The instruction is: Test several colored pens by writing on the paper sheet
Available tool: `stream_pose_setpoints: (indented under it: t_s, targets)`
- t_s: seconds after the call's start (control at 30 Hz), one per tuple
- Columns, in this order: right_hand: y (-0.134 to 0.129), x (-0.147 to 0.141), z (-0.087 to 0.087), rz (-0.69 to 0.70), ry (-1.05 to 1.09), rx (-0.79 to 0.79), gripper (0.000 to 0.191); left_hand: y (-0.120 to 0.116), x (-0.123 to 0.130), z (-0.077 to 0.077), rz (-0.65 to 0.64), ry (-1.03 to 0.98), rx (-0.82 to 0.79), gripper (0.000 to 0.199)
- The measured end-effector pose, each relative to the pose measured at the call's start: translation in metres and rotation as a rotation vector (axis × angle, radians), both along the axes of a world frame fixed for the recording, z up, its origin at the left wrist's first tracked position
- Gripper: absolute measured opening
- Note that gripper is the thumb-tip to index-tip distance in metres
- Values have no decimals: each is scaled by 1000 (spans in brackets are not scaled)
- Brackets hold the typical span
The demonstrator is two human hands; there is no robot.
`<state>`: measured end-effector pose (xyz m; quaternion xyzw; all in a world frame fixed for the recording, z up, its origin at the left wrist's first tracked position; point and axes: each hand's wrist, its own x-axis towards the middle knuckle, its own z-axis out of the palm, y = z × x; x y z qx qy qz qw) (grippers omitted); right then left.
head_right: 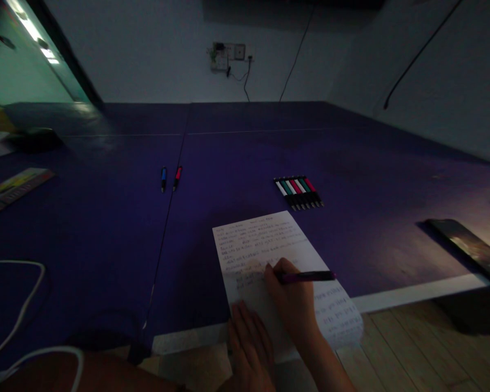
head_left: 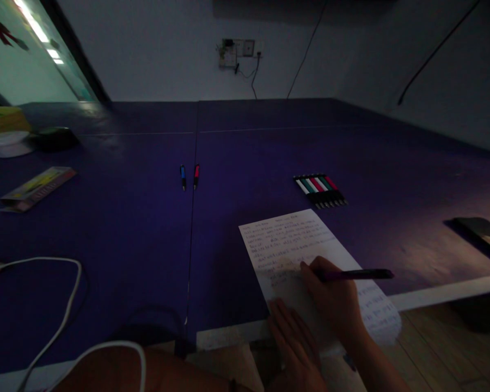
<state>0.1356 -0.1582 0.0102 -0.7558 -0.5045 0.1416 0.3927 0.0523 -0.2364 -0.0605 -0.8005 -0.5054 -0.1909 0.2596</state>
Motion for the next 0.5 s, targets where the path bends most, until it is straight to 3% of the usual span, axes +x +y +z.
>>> stream_pose_setpoints:
  t_s: [0.5]
  targets:
    - [0, -1, 3, -59, 16, -22, 30, -4, 4, -9, -7, -114, -51, 38]
